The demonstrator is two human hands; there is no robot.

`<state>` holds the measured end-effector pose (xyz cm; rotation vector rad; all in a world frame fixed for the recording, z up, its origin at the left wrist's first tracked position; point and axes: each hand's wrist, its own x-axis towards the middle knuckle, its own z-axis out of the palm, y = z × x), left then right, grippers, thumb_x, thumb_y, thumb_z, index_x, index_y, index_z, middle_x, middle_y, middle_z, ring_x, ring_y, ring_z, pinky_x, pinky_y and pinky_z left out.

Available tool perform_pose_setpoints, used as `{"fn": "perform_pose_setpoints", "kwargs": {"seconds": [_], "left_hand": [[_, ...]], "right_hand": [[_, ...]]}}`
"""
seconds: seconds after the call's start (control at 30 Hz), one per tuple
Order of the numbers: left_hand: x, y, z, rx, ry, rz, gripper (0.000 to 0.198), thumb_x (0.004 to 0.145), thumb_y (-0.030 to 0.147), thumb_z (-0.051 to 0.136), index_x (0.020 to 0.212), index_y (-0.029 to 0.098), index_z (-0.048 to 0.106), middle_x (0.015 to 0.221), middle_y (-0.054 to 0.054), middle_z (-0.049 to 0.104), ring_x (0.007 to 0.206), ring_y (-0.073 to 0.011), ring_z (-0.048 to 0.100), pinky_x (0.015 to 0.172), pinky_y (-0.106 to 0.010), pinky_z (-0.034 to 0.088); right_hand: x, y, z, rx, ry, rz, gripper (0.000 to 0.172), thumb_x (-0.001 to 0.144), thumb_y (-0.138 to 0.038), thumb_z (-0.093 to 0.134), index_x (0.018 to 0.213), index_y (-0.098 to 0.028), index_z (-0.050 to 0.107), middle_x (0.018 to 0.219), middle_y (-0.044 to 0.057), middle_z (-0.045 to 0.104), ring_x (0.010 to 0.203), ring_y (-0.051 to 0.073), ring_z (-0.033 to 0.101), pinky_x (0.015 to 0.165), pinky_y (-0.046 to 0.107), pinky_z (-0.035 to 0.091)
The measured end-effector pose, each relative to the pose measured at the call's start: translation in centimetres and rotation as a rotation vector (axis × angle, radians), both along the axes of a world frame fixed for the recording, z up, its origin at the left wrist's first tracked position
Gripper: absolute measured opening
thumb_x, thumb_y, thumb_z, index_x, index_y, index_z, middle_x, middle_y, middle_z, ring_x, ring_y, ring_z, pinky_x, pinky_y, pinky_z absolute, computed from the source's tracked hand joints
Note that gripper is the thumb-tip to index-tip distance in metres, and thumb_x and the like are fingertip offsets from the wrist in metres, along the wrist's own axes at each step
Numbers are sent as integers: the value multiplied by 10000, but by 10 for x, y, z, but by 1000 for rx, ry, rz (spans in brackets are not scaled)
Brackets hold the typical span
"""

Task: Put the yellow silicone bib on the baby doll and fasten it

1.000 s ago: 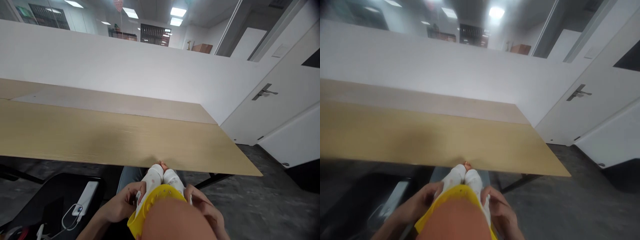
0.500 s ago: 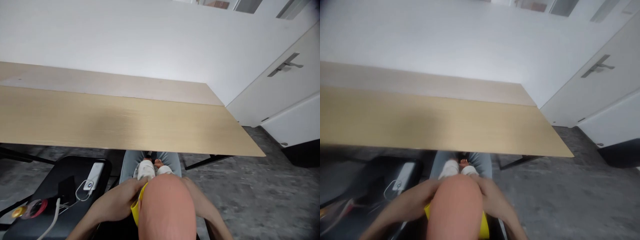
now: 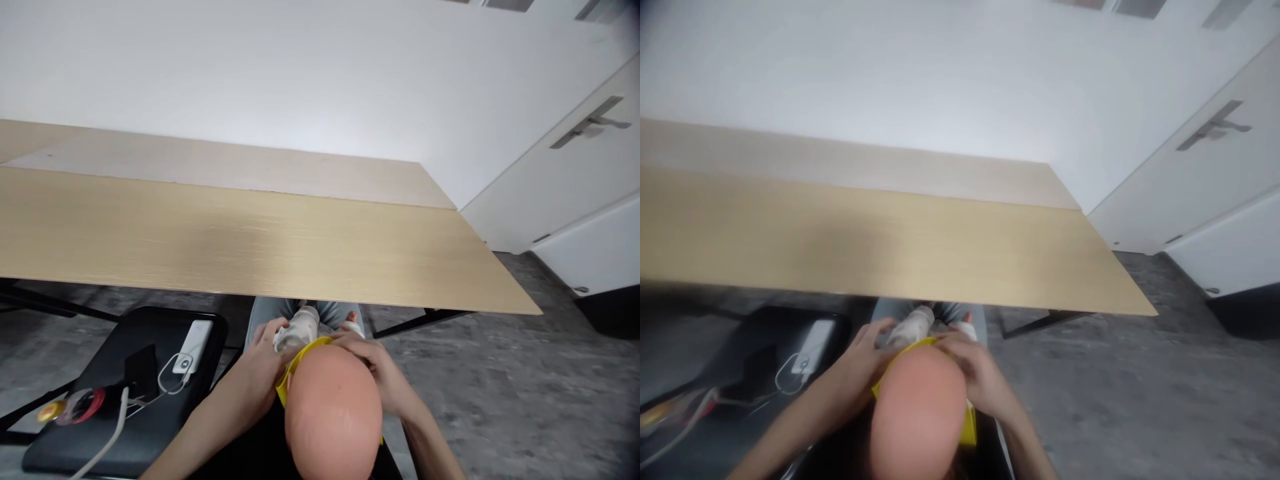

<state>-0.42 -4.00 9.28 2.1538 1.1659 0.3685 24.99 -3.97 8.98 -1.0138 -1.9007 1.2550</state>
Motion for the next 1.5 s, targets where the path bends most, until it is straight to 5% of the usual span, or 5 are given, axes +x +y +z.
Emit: {"fn": "perform_pose_setpoints", "kwargs": {"seconds": [0.13,0.47,0.83,1.13,1.5], "left_hand": [[5,3,10,-123,-131,-79,492,842,61,432,1243,273,621,1187,-97,571,1079,-226,529,936,-339,450],[11,18,23,-421,-320,43,313,960,312,414,922,166,688,944,-46,665,894,-181,601,823,-268,443],[-2,22,19,-405,-377,-138,215,865,228,572,1046,180,677,1050,-61,619,947,-182,572,850,-275,442],[19,21,10,-464,-485,41,277,920,361,498,882,131,649,838,-32,613,784,-154,541,692,-240,417],[40,22,-4,-330,-410,160,300,900,299,451,635,160,477,624,28,449,625,-111,423,574,-233,290]], "right_hand": [[-4,6,-1,-299,132,25,231,809,-300,692,992,-159,696,914,76,675,856,200,619,726,280,482],[-7,22,-16,-343,66,55,206,836,-332,656,831,-127,681,760,40,631,723,146,568,726,275,443],[-5,22,-2,-183,30,7,168,825,-266,670,980,-211,701,949,63,673,908,194,622,886,345,444],[6,37,-18,-390,254,3,68,784,-224,707,799,-159,710,790,38,660,713,130,601,646,235,445],[-20,55,-6,-405,-12,131,320,715,-371,771,769,-153,544,710,-24,523,672,104,449,619,232,332]]}}
